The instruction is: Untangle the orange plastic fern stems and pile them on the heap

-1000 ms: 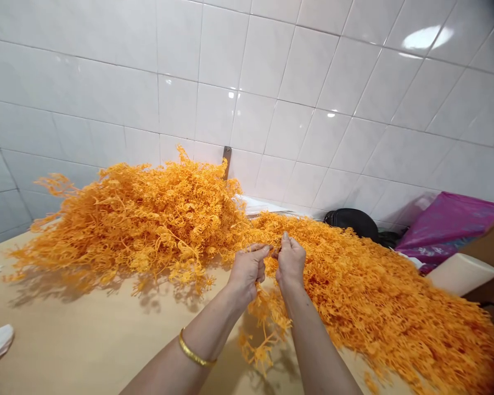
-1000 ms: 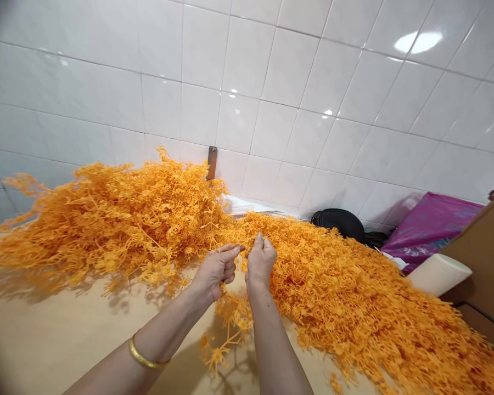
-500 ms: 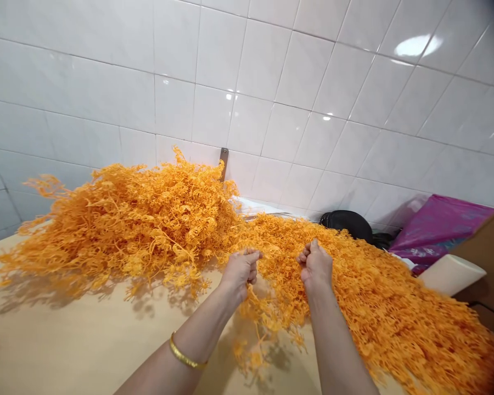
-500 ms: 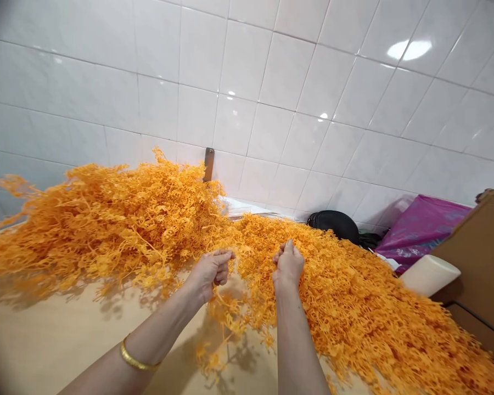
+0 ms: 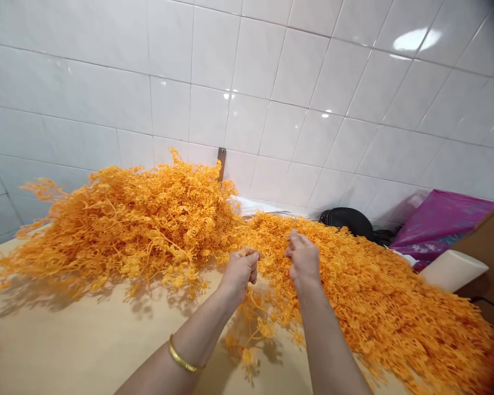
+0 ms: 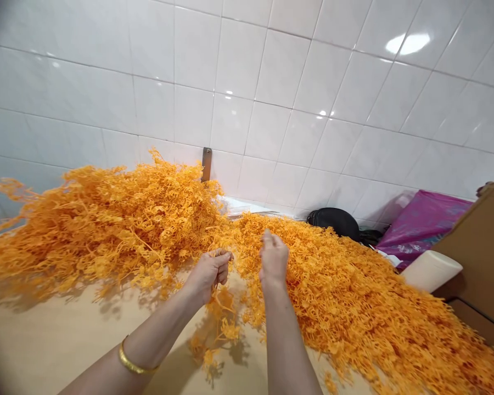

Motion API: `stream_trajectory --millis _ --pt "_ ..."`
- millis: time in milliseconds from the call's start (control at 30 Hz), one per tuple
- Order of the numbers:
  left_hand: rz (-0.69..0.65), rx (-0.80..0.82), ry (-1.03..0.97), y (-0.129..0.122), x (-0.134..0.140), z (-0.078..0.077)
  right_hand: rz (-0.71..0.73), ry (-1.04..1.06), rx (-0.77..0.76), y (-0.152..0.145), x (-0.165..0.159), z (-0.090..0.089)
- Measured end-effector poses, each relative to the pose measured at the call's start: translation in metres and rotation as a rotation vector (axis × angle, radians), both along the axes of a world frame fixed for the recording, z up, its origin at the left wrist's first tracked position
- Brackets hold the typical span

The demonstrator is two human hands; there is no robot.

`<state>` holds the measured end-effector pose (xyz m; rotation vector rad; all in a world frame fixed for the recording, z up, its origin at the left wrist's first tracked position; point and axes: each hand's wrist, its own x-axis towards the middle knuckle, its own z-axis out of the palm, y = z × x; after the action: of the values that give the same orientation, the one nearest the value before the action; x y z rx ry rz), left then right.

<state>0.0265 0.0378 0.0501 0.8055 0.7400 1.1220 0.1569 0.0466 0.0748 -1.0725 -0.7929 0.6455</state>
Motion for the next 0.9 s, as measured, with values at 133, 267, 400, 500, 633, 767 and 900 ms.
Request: stream_trajectory --millis 133,267,400,500,633,767,900 --pt "-0.003 -0.117 -0.035 0.000 0.005 -0.008 -0.158 0.223 0.029 -0.002 0.028 0.007" --pt "0.026 -0.191 -0.095 0.005 0.001 -0.004 0.101 0.175 -0.079 -0.002 0.017 0.003" --pt "0.064 -0.167 -0.100 0.009 -0.007 0.002 0.401 0.113 -0.241 0.001 -0.006 -0.003" --pt "0.058 -0.161 -0.104 0.011 -0.009 0.003 0.570 -0.017 -0.312 -0.002 -0.017 -0.007" --pt "0.067 -0.131 -0.119 0.009 -0.004 0.000 0.653 -0.174 -0.182 -0.002 -0.031 -0.017" --pt "0.107 -0.013 -0.163 0.003 0.005 -0.004 0.411 -0.056 -0.057 0.008 -0.034 -0.027" --pt "0.148 -0.082 -0.146 -0.004 0.005 -0.011 0.119 0.171 -0.071 0.012 -0.007 -0.022"
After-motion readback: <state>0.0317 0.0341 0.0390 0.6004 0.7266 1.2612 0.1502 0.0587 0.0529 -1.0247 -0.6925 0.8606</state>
